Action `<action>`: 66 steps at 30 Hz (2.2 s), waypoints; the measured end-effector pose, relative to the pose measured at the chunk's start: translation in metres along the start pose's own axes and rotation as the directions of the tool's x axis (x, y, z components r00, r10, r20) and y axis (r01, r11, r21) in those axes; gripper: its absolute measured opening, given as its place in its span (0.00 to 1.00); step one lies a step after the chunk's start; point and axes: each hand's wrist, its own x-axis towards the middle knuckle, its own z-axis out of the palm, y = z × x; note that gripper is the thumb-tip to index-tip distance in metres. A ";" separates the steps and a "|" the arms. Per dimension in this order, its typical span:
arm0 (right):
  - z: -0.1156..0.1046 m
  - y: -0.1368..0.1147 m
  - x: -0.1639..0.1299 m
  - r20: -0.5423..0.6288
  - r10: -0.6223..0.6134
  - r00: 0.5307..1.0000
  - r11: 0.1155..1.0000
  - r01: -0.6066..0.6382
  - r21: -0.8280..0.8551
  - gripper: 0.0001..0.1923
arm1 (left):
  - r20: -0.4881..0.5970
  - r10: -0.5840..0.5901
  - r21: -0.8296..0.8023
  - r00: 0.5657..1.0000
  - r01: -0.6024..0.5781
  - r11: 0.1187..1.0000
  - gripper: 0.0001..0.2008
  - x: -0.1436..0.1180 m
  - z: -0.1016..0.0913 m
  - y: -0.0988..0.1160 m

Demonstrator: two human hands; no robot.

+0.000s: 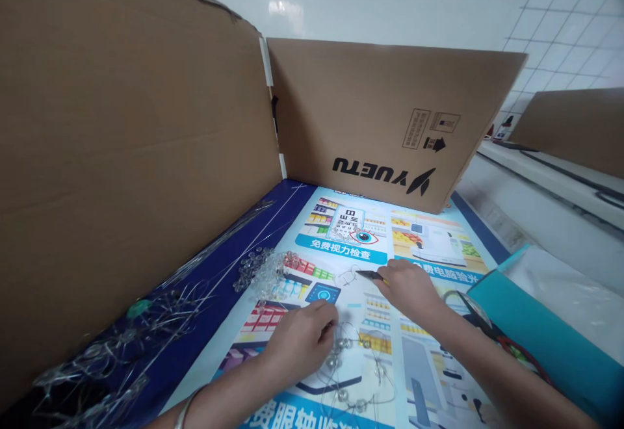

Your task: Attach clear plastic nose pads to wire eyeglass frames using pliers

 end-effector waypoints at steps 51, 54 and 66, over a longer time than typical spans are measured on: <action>0.002 0.016 -0.043 -0.258 -0.196 0.946 0.969 0.147 -0.198 0.08 | -0.001 0.066 -0.293 0.998 -0.063 0.954 0.10 0.001 -0.006 0.003; -0.010 0.007 -0.055 -0.284 -0.249 0.926 0.949 0.175 -0.264 0.10 | -0.065 0.034 -0.407 0.997 -0.058 0.912 0.11 0.005 -0.007 0.008; -0.034 -0.016 -0.082 -0.392 -0.355 0.849 0.915 0.230 -0.332 0.13 | 0.237 -0.201 -0.793 0.951 0.308 0.525 0.13 0.010 -0.012 0.035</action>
